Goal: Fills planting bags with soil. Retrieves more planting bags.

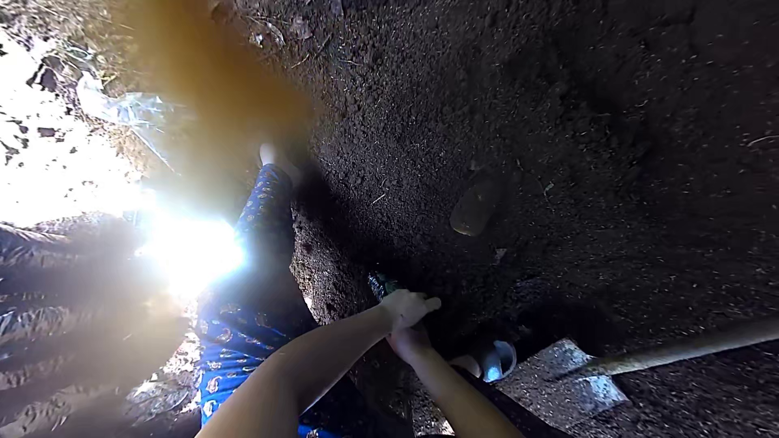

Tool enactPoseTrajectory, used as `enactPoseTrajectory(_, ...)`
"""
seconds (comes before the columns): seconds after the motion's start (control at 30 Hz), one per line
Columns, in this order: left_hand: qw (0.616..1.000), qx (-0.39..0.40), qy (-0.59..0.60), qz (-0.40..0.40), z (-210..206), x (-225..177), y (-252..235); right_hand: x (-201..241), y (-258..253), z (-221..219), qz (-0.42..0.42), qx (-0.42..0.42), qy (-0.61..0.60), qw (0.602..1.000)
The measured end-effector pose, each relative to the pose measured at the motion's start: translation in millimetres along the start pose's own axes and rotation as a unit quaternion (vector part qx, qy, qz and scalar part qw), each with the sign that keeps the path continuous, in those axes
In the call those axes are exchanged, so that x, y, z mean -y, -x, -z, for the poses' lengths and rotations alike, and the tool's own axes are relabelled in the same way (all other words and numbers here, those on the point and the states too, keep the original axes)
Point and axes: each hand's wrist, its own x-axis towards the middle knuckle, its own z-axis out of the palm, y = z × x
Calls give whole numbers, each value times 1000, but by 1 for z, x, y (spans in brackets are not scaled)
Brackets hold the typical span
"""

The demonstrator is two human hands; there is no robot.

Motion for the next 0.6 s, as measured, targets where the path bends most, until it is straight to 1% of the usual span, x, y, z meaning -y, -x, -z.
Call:
enactPoseTrajectory(0.03, 999, -28, 21, 25, 10, -1, 2, -5, 3, 8, 27, -48, -9, 998)
enactPoseTrajectory(0.07, 996, -63, 43, 54, 25, -2, 5, -10, 5, 16, 65, -125, -16, 990)
enactPoseTrajectory(0.1, 989, -98, 66, 85, 42, -2, 10, -15, 6, 24, 108, -217, -20, 970)
enactPoseTrajectory(0.13, 982, -123, 85, 119, 59, -3, 17, -18, 8, 35, 147, -285, -17, 947)
enactPoseTrajectory(0.17, 976, -126, 90, 156, 74, -4, 24, -20, 11, 47, 177, -311, -11, 934)
enactPoseTrajectory(0.23, 964, -96, 41, 244, 100, -5, 31, -25, 13, 65, 229, -328, 7, 917)
enactPoseTrajectory(0.3, 952, -80, -21, 293, 102, 3, 19, -32, 8, 70, 254, -325, 26, 911)
enactPoseTrajectory(0.4, 946, -39, -60, 316, 97, 15, 3, -43, 6, 78, 253, -318, 70, 911)
enactPoseTrajectory(0.5, 941, -26, -51, 333, 112, 5, 22, -49, 15, 88, 237, -329, 103, 908)
enactPoseTrajectory(0.6, 927, -14, -80, 365, 112, -4, 39, -58, 22, 89, 215, -331, 85, 915)
